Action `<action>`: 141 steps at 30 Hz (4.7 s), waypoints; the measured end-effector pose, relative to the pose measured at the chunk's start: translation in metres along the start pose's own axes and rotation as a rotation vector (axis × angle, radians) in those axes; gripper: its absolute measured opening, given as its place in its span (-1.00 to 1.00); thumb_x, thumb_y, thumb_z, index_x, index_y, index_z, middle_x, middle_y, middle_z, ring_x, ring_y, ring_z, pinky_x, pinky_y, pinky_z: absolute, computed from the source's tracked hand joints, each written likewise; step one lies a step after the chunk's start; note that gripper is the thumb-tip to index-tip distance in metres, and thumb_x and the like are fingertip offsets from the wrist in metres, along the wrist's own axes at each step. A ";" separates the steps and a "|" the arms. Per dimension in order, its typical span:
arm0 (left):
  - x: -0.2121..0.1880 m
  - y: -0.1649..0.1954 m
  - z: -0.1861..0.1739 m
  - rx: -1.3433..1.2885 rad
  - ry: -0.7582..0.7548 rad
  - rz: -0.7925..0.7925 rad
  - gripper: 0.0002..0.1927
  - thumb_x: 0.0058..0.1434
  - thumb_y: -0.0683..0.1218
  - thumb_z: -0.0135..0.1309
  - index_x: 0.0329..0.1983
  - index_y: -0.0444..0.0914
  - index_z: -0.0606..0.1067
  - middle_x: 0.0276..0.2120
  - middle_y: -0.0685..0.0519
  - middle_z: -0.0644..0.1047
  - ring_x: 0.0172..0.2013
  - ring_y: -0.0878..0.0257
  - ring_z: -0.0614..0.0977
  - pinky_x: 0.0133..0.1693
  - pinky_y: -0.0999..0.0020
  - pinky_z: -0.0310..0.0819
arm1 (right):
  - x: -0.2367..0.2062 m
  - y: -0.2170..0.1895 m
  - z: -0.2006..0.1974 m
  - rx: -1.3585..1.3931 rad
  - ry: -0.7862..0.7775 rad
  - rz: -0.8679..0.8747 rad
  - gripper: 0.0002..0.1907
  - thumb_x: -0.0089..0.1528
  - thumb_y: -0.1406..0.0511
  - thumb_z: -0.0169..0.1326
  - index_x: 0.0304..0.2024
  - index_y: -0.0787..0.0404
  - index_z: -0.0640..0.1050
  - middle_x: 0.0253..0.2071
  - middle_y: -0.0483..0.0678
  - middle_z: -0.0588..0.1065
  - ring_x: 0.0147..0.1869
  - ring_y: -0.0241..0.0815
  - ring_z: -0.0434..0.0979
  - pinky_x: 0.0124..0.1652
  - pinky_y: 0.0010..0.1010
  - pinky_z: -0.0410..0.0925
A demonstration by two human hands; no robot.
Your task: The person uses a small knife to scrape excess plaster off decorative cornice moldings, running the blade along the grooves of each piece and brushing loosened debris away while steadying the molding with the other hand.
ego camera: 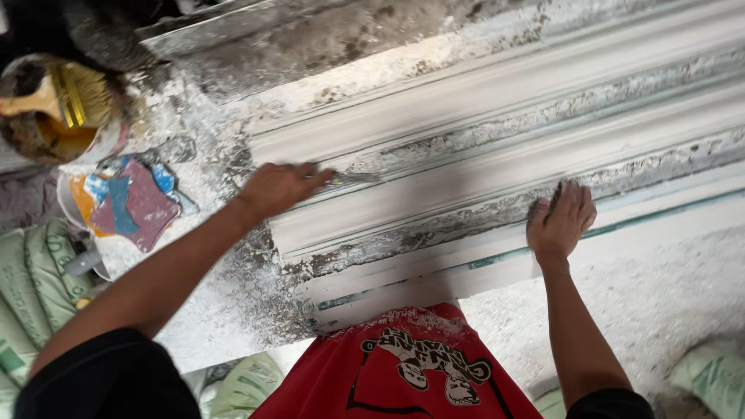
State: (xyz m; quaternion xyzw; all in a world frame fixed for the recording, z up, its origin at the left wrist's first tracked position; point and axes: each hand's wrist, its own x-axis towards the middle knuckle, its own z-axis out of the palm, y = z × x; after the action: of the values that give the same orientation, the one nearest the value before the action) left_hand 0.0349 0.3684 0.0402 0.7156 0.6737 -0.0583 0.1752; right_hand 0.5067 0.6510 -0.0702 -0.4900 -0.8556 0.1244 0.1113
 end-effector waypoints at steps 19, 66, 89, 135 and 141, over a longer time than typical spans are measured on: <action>0.091 0.021 -0.029 -0.023 0.160 0.273 -0.55 0.38 0.02 -0.12 0.32 -0.04 0.41 -0.12 -0.06 0.61 -0.30 0.03 0.69 -0.26 0.16 0.67 | 0.001 0.004 -0.004 -0.070 -0.013 0.033 -0.38 0.47 0.05 -0.31 0.45 0.30 0.24 0.48 0.24 0.22 0.64 0.21 0.01 0.48 0.20 -0.20; 0.922 0.443 -0.188 0.133 0.146 0.267 -0.59 0.38 0.13 -0.04 0.29 0.12 0.44 -0.31 -0.01 0.64 -0.35 -0.01 0.70 -0.33 0.01 0.58 | 0.221 0.445 -0.151 0.317 -0.299 -0.072 -0.22 0.40 -0.08 -0.32 0.54 0.15 -0.03 0.62 0.24 -0.30 0.66 0.34 -0.52 0.41 0.41 -0.42; 1.196 0.587 -0.248 0.142 0.068 0.250 -0.59 0.44 -0.07 -0.12 0.35 -0.01 0.35 -0.30 -0.07 0.58 -0.49 0.08 0.67 -0.54 0.15 0.54 | 0.521 0.960 -0.296 0.157 0.073 -0.037 -0.50 0.55 0.12 -0.17 0.40 0.31 0.27 0.51 0.30 0.10 0.64 0.42 -0.15 0.49 0.34 -0.15; 1.739 0.866 -0.348 0.290 0.370 0.340 -0.68 0.22 -0.18 0.06 0.05 -0.28 0.53 -0.44 -0.12 0.64 -0.59 0.14 0.68 -0.61 0.07 0.60 | 0.749 1.241 -0.352 -0.042 -0.033 0.034 -0.32 0.45 -0.02 -0.34 0.47 0.24 0.21 0.55 0.16 0.13 0.66 0.13 -0.06 0.51 0.08 -0.13; 1.774 0.913 -0.362 0.173 0.376 0.254 -0.75 0.33 -0.16 -0.04 0.02 -0.30 0.51 -0.67 -0.03 0.53 -0.79 0.30 0.48 -0.81 0.34 0.33 | 0.752 1.232 -0.363 -0.036 0.002 0.017 -0.34 0.45 -0.01 -0.30 0.46 0.23 0.24 0.52 0.17 0.18 0.65 0.12 -0.01 0.50 0.09 -0.10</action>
State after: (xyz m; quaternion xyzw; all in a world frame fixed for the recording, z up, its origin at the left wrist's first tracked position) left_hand 1.0304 2.1338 -0.0316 0.8051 0.5917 0.0407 -0.0093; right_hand 1.2469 1.9420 -0.0730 -0.4992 -0.8534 0.1095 0.1022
